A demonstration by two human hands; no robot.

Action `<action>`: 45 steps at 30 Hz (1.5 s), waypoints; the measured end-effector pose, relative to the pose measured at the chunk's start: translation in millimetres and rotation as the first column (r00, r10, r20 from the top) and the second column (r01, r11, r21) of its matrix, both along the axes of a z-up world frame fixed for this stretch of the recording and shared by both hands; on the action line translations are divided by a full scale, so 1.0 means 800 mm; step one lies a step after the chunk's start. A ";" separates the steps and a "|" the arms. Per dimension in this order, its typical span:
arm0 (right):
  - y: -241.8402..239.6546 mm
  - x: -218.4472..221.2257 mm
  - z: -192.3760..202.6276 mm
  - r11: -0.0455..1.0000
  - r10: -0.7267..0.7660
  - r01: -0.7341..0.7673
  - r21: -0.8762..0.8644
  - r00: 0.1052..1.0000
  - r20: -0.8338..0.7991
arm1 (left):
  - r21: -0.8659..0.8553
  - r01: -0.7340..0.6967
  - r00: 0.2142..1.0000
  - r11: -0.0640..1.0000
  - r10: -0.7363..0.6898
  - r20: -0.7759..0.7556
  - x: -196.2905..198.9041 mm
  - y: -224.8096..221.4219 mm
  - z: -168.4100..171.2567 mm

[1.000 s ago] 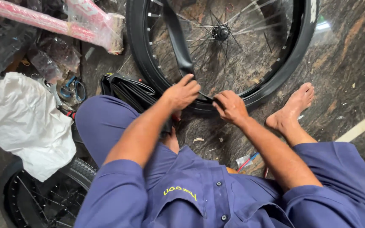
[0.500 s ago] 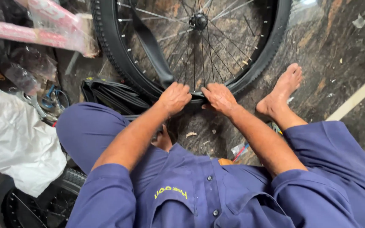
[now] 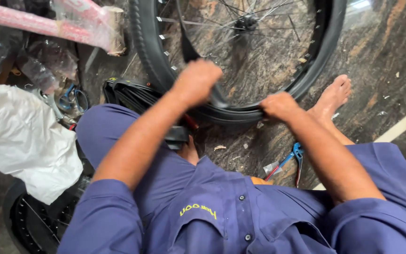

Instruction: The person fits an inner tube into a bicycle tire by hand, pushes the tire bead onto the rim, and uses a screwdriver to lever the edge of the tire into place.

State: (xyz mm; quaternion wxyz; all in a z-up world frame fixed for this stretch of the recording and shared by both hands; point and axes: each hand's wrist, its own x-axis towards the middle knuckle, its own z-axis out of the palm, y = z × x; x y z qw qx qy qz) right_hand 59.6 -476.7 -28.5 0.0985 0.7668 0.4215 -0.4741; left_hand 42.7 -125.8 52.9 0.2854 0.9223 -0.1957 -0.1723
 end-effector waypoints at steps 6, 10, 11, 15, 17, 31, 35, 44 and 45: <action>-0.022 0.009 0.013 1.000 0.027 -0.022 -0.019 0.947 0.319 | 0.278 -0.035 0.808 0.960 -0.137 0.573 0.015 0.104 0.026; 0.055 0.011 0.061 0.887 -0.397 0.393 0.242 0.917 -0.034 | 0.298 0.023 0.828 0.954 -0.186 0.529 0.026 0.094 -0.001; 0.078 0.001 0.071 0.857 -0.443 0.416 0.303 0.896 0.022 | 0.309 0.019 0.845 0.951 -0.181 0.503 0.033 0.084 -0.008; 0.105 -0.027 0.100 0.794 -0.542 0.391 0.465 0.801 0.254 | 0.118 -0.031 0.960 0.993 -0.003 0.280 0.049 0.049 -0.007; 0.103 -0.025 0.095 0.798 -0.540 0.325 0.508 0.760 0.362 | 0.155 0.053 0.956 0.986 -0.095 0.278 0.056 0.044 0.014; 0.061 -0.009 0.107 0.542 -0.711 0.231 0.808 0.638 0.294 | 0.099 -0.026 0.998 0.995 0.020 0.067 0.044 0.042 0.013; 0.056 -0.005 0.103 0.527 -0.602 0.305 0.793 0.793 0.095 | 0.332 0.096 0.979 0.938 -0.029 -0.203 0.041 0.070 0.043; 0.045 -0.021 0.086 0.559 -0.525 0.434 0.707 0.845 -0.103 | 0.170 0.004 0.924 0.985 -0.069 0.376 -0.076 -0.079 0.038; 0.044 -0.025 0.082 0.588 -0.502 0.441 0.678 0.856 -0.122 | 0.203 0.042 0.914 0.978 -0.120 0.388 -0.086 -0.082 0.030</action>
